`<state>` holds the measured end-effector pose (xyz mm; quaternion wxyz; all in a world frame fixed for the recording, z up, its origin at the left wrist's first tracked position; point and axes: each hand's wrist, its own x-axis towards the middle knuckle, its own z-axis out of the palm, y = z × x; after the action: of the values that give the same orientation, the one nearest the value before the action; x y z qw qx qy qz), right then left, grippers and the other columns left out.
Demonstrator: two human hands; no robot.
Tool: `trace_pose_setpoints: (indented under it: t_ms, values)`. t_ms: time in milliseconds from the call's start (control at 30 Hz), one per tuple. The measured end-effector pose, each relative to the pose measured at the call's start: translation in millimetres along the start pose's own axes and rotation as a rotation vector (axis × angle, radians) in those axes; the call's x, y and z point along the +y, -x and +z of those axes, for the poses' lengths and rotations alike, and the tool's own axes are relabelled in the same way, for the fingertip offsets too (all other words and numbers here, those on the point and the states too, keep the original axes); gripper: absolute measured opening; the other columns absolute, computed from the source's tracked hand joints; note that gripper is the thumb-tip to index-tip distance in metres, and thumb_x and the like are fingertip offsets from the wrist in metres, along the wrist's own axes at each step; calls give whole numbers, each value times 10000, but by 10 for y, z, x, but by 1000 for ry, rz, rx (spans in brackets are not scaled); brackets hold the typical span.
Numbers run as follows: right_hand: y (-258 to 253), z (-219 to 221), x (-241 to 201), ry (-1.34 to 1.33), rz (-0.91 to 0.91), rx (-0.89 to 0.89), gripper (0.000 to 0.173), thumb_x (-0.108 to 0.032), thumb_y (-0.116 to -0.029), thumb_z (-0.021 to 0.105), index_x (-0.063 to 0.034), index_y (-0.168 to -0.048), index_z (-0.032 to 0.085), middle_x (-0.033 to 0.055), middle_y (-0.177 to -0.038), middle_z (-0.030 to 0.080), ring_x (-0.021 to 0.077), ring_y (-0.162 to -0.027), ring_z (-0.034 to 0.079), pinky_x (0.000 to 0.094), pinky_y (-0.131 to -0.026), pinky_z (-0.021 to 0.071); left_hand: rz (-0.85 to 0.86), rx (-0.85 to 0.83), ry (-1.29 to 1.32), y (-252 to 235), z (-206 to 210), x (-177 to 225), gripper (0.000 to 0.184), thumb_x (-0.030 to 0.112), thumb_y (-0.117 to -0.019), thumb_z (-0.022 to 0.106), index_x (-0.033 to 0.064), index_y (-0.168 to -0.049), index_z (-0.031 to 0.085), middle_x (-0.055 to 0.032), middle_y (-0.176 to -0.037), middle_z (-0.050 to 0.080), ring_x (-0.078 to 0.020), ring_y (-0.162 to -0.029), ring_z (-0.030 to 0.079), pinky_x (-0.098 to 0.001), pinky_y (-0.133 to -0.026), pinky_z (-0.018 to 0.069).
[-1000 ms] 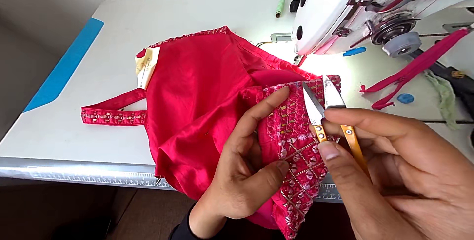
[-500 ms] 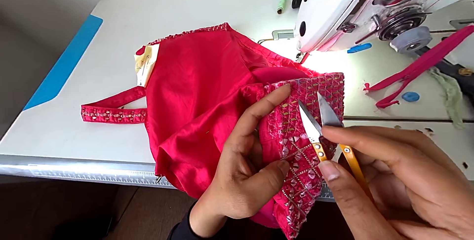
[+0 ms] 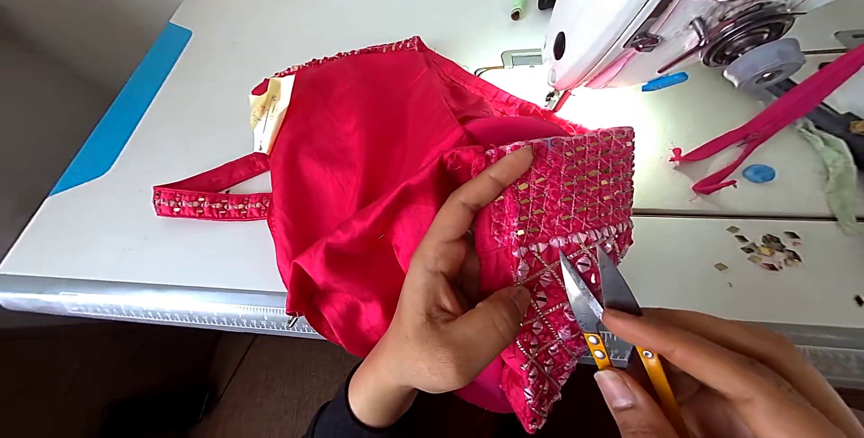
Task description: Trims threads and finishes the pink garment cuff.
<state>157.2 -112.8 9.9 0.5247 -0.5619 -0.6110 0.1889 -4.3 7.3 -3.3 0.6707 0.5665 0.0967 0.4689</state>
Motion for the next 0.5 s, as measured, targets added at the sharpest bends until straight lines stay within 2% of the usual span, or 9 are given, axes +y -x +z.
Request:
trace_pose_setpoints:
  t_ms: [233,500]
  values:
    - [132,-41,30,-46,11,-30,232,-109,-972,658,-30,-1190,675,62,-1150,623,-6,-990,609,94,-790,518,10,9,-20,1,4,-5,845,-165,-821,499,71,-1602,277,-123,-1467,507,-136,-1163,644,-289,-922,588]
    - [223,-55,15,-40,22,-26,220,-113,-971,660,-24,-1171,674,69,-1118,609,-18,-945,604,76,-753,509,13,11,-32,-2,2,-6,863,-168,-804,503,63,-1603,271,-129,-1473,502,-149,-1179,641,-304,-933,589]
